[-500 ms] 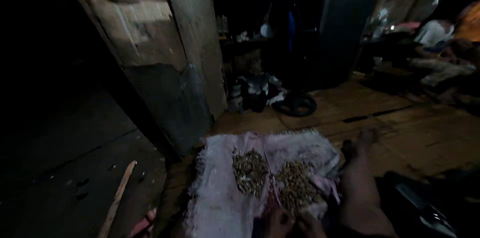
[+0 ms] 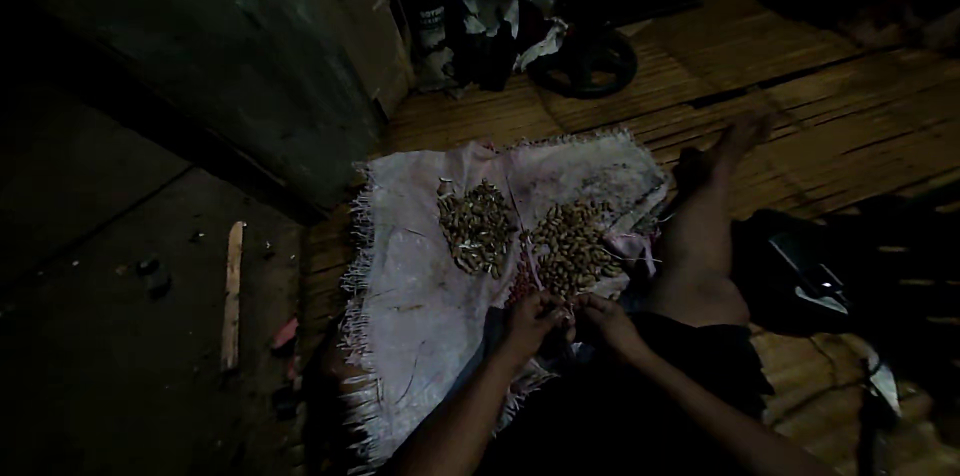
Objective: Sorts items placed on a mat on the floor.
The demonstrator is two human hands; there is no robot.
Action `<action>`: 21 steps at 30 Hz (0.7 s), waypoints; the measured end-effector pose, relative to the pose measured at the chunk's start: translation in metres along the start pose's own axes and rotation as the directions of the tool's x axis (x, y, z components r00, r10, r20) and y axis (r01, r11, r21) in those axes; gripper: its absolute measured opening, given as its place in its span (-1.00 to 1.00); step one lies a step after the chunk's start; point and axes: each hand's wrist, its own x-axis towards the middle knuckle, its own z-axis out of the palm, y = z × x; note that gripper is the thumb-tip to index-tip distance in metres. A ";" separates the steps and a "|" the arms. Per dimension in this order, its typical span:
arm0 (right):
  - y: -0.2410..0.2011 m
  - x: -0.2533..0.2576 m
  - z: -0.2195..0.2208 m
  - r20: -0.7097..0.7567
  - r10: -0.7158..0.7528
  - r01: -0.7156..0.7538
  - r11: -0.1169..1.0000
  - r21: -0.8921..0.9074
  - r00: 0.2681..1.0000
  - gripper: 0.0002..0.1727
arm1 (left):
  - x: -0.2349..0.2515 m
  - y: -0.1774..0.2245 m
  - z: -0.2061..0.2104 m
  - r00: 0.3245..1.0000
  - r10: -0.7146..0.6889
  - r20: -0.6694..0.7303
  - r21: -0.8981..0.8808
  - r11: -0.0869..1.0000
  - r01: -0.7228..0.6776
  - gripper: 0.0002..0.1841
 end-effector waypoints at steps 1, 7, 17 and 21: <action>0.000 -0.001 0.000 0.006 0.001 -0.001 1.000 0.005 1.000 -0.72 | -0.001 0.001 0.000 1.000 0.010 -0.001 -0.016 1.000 -0.010 -0.72; -0.002 -0.004 -0.001 0.020 0.026 -0.028 0.996 0.086 0.999 -0.72 | 0.000 0.000 -0.001 0.999 0.028 -0.022 -0.026 0.999 -0.029 -0.69; 0.000 -0.002 0.003 0.042 0.009 -0.010 1.000 0.012 0.999 -0.81 | 0.000 0.001 -0.002 0.995 0.039 -0.089 -0.019 0.999 -0.041 -0.77; 0.000 -0.003 0.005 0.053 -0.026 0.028 0.999 -0.032 0.998 -0.79 | 0.001 -0.001 -0.003 0.997 0.028 -0.078 -0.013 0.999 -0.029 -0.78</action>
